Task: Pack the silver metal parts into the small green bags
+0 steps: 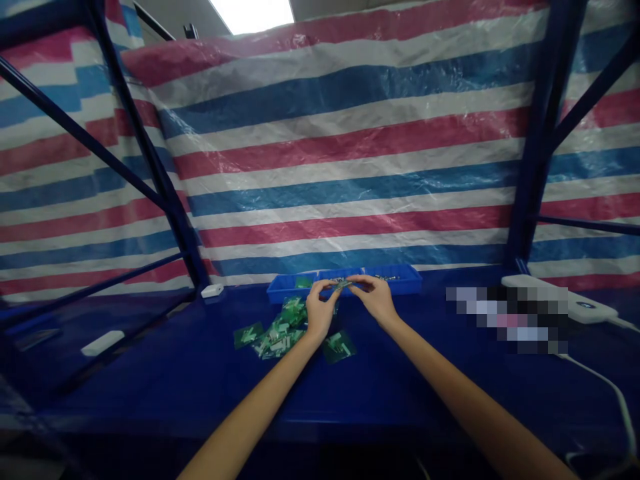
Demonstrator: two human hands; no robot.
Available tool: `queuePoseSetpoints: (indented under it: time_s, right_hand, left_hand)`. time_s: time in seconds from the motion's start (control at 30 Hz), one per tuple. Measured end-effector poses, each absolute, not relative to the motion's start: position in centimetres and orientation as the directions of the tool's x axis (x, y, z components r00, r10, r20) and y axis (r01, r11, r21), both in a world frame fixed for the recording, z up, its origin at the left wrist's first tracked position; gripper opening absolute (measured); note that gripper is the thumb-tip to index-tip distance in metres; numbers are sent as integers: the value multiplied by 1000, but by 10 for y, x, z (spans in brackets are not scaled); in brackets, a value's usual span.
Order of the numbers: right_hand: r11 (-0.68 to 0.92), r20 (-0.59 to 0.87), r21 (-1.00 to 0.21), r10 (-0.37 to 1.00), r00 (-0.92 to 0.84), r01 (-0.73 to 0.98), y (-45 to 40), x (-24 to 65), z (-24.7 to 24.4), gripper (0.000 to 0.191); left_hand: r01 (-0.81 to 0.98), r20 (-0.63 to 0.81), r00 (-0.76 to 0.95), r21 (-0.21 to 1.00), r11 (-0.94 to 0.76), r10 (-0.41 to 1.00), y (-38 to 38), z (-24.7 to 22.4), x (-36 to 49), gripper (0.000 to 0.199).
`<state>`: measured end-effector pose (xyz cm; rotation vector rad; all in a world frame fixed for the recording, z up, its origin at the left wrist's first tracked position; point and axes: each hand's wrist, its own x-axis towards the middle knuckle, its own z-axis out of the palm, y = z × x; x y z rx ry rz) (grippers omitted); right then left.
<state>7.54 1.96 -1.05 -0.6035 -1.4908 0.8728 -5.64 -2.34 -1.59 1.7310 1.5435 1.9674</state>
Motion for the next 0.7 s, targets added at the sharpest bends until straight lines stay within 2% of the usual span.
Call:
queuePoseSetpoints:
  time_s: [0.17, 0.23, 0.33, 0.4, 0.57, 0.7]
  right_hand:
    - [711, 710, -702, 702, -53, 21, 15, 79, -9, 13]
    - [734, 733, -676, 679, -49, 58, 15, 80, -8, 15]
    - [748, 746, -660, 664, -49, 71, 15, 80, -7, 15]
    - [746, 745, -664, 666, -45, 54, 15, 79, -7, 12]
    - [709, 707, -703, 706, -50, 64, 14, 74, -11, 31]
    - [665, 659, -739, 746, -92, 108, 14, 69, -18, 32]
  left_hand:
    - [599, 738, -335, 647, -472, 586, -29, -11, -57, 9]
    - [622, 756, -312, 621, -478, 576, -31, -10, -57, 14]
    - [634, 793, -269, 573, -520, 546, -31, -9, -57, 21]
    - [628, 810, -265, 556, -544, 523, -30, -9, -57, 18]
    - [625, 768, -370, 623, -471, 523, -21, -12, -67, 19]
    - [642, 701, -481, 691, -332, 526, -9, -11, -92, 25]
